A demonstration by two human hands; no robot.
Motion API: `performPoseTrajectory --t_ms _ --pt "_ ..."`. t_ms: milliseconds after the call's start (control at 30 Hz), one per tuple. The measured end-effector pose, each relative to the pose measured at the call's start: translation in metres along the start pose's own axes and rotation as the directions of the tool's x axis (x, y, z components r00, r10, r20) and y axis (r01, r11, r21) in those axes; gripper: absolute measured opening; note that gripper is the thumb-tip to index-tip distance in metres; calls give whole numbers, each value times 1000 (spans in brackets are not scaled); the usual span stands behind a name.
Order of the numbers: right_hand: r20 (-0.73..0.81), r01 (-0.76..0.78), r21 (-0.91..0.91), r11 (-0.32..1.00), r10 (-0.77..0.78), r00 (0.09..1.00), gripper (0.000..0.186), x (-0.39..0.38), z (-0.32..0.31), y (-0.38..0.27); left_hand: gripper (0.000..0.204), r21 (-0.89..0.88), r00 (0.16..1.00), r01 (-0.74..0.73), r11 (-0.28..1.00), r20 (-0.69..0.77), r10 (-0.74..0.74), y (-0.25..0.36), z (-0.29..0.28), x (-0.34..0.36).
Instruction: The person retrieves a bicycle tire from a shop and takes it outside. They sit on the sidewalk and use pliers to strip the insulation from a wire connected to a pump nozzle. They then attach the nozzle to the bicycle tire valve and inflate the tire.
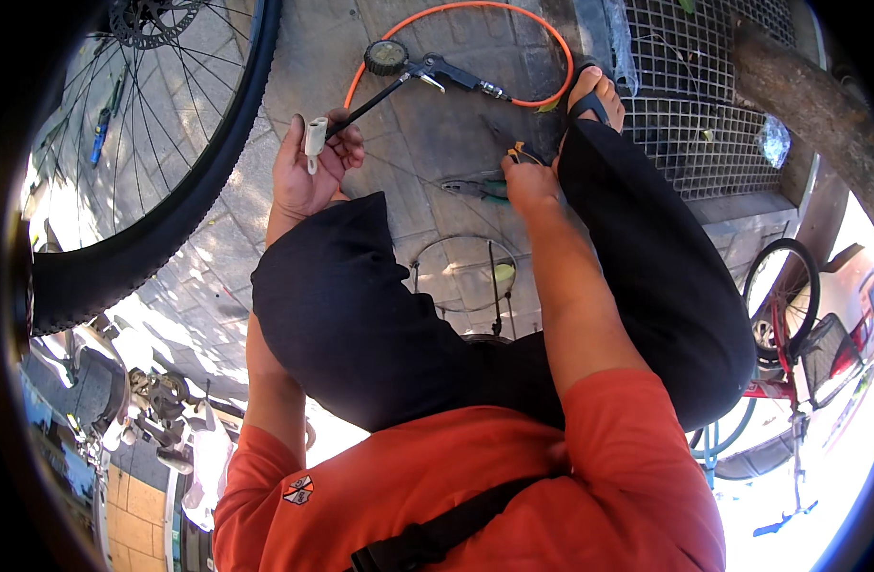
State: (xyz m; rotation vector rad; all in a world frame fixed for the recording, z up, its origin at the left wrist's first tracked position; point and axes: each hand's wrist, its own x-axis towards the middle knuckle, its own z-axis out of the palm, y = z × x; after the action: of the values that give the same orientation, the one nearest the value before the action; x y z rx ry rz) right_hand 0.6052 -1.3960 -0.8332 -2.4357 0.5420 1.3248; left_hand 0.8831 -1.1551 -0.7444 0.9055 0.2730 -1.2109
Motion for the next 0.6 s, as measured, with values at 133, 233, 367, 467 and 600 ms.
performPoseTrajectory --t_ms 133,233,367,467,600 --pt "1 5 28 1000 -5 1000 28 9 -3 -9 68 54 1000 14 998 2 -14 -1 5 -1" --pt "5 47 -5 999 -47 999 28 17 3 -7 64 23 999 15 1000 48 -16 -2 6 -2" --pt "0 109 -47 993 -109 994 24 26 13 -4 60 0 997 33 999 68 -33 2 8 1" --pt "-11 225 -66 972 -226 974 22 34 15 0 56 -2 994 11 1000 104 -11 0 6 5" --pt "-39 188 -123 974 -194 980 20 23 17 -8 42 115 997 -60 992 49 55 -5 13 3"
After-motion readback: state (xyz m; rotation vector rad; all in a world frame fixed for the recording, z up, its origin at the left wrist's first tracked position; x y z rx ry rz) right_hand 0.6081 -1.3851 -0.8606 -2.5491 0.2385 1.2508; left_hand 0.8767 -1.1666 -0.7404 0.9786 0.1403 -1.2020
